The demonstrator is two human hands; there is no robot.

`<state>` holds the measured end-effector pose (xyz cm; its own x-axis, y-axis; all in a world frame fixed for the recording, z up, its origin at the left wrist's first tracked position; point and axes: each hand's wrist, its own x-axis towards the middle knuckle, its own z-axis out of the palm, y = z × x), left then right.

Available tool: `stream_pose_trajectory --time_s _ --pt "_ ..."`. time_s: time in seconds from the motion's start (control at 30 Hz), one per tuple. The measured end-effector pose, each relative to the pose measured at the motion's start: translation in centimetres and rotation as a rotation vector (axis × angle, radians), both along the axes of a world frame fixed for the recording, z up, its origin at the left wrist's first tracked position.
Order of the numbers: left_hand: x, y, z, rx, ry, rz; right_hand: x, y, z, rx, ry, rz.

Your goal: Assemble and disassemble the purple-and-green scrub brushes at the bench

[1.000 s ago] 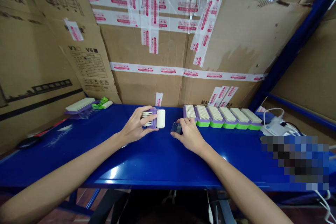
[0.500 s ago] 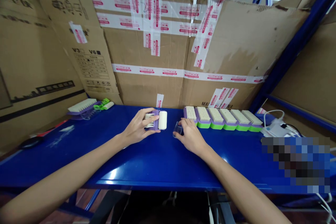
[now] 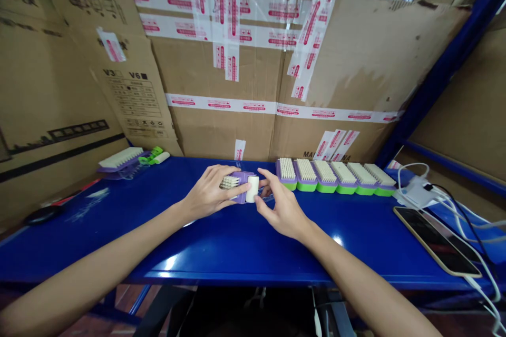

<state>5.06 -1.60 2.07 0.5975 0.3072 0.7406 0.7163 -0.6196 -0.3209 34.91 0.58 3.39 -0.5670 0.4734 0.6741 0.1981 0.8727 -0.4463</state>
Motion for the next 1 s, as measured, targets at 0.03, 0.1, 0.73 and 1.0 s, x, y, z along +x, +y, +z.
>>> stream_pose_trajectory --time_s 0.03,0.1,0.73,1.0 --pt "0.11 -0.11 0.03 -0.006 0.001 0.006 0.03 0.02 0.02 0.010 -0.004 0.003" --pt "0.32 -0.29 0.06 -0.014 0.007 0.015 0.13 0.14 0.05 0.031 -0.014 0.002" --pt "0.62 -0.52 0.05 -0.015 0.048 0.055 0.15 0.31 0.12 0.010 -0.006 0.023" --pt "0.64 -0.34 0.02 0.031 0.069 0.026 0.15 0.40 0.03 -0.005 0.013 0.040"
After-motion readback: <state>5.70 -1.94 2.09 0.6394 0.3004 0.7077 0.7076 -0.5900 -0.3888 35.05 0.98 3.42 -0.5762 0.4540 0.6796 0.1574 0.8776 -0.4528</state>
